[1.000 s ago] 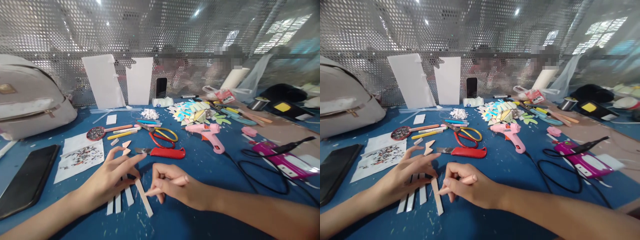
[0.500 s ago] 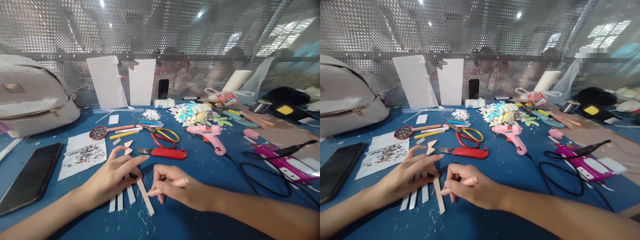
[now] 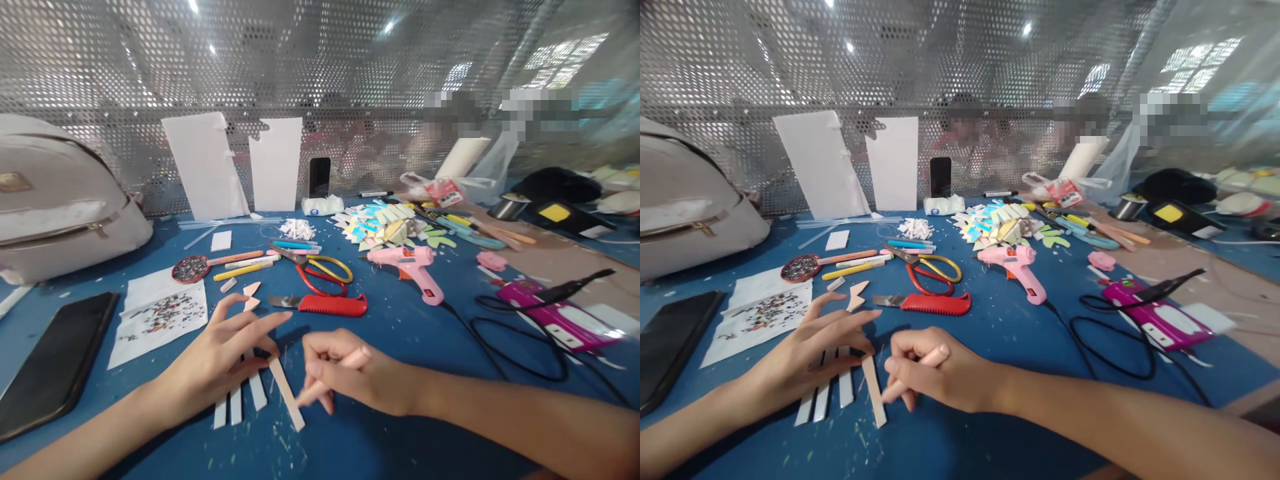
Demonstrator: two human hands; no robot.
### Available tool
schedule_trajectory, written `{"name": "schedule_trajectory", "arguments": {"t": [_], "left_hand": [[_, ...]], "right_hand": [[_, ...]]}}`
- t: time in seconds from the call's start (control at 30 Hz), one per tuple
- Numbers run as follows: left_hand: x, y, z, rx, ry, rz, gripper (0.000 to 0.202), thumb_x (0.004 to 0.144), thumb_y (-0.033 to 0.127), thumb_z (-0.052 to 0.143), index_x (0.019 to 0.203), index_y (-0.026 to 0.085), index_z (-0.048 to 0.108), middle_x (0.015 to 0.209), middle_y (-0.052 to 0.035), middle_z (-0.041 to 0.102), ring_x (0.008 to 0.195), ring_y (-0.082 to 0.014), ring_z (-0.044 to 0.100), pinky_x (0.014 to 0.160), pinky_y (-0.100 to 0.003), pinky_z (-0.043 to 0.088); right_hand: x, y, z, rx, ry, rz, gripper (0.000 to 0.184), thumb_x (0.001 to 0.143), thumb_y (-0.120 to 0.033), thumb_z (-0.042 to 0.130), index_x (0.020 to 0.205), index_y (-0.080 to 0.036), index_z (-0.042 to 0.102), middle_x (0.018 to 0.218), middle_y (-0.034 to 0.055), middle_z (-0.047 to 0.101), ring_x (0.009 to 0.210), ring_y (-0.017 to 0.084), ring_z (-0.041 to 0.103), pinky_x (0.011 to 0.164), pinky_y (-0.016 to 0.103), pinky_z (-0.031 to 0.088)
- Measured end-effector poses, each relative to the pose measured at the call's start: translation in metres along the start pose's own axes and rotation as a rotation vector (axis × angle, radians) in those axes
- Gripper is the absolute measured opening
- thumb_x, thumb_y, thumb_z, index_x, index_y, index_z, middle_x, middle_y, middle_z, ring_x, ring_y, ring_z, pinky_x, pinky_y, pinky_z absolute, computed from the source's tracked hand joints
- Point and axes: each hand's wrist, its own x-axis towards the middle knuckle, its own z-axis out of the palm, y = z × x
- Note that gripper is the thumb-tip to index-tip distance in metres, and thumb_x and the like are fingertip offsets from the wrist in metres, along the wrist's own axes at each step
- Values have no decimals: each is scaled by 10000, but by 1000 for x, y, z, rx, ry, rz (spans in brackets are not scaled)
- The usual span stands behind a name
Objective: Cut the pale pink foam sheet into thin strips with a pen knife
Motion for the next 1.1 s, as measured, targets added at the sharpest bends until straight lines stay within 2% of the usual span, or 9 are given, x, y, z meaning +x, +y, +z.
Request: {"name": "schedule_trajectory", "arguments": {"t": [0.07, 0.17, 0.27, 0.37, 0.5, 0.8, 0.9, 0.97, 1.1], "left_hand": [[0, 0, 0, 1, 2, 5, 588, 1064, 86, 496, 1589, 219, 267, 1019, 57, 754, 994, -136, 612, 1234, -379, 66], [-1, 0, 0, 0, 11, 12, 581, 1065, 92, 496, 1588, 210, 273, 1019, 55, 752, 996, -140, 610, 1230, -382, 71], [-2, 0, 1, -5, 18, 13, 541, 1080, 107, 468, 1582, 206, 291, 1014, 52, 753, 995, -141, 610, 1226, -381, 74], [-1, 0, 1, -5, 17, 12, 534, 1084, 119, 467, 1581, 213, 295, 1010, 51, 754, 989, -143, 611, 1223, -377, 78], [-1, 1, 0, -4, 14, 11, 573, 1068, 99, 496, 1588, 206, 280, 1017, 49, 751, 980, -145, 609, 1223, -379, 76], [0, 1, 2, -8, 29, 4, 521, 1082, 127, 479, 1569, 223, 320, 1005, 49, 754, 965, -146, 616, 1219, -389, 95], [0, 1, 2, -11, 32, 6, 532, 1077, 113, 479, 1572, 222, 317, 1002, 49, 754, 969, -147, 615, 1223, -393, 93], [0, 1, 2, -12, 31, 8, 535, 1073, 106, 480, 1572, 217, 319, 1004, 48, 753, 970, -145, 614, 1224, -390, 93], [0, 1, 1, -8, 28, 10, 518, 1073, 96, 473, 1560, 209, 337, 1002, 48, 750, 971, -142, 607, 1222, -386, 91]], "right_hand": [[0, 0, 0, 3, -33, 17, 391, 995, -480, 546, 732, -196, 487, 617, -11, 609, 585, 145, 653, 559, 217, 437], [0, 0, 0, 12, 15, 9, 355, 994, -460, 558, 765, -196, 501, 625, -14, 614, 645, 160, 689, 620, 232, 476], [0, -1, 1, 18, -30, 19, 385, 989, -476, 550, 732, -193, 503, 621, -3, 622, 575, 150, 661, 553, 220, 440], [0, -1, 1, 31, 16, 19, 357, 984, -461, 564, 755, -196, 499, 629, -6, 626, 613, 155, 678, 585, 221, 460], [1, 0, 0, 23, -20, 17, 372, 979, -457, 553, 725, -188, 513, 601, -8, 606, 528, 133, 621, 536, 213, 436], [1, -2, 0, 28, 17, 15, 354, 970, -457, 551, 747, -185, 517, 632, 5, 624, 568, 132, 633, 583, 218, 464], [1, -3, -1, 0, -10, 28, 393, 974, -484, 525, 729, -177, 540, 617, 19, 630, 529, 129, 603, 521, 208, 412], [1, -4, -1, -12, 25, 30, 376, 978, -480, 531, 752, -179, 537, 628, 16, 634, 572, 135, 628, 549, 206, 417], [0, -5, -1, 3, -23, 38, 409, 981, -506, 517, 728, -184, 527, 610, 7, 611, 525, 127, 594, 519, 210, 414]]}}
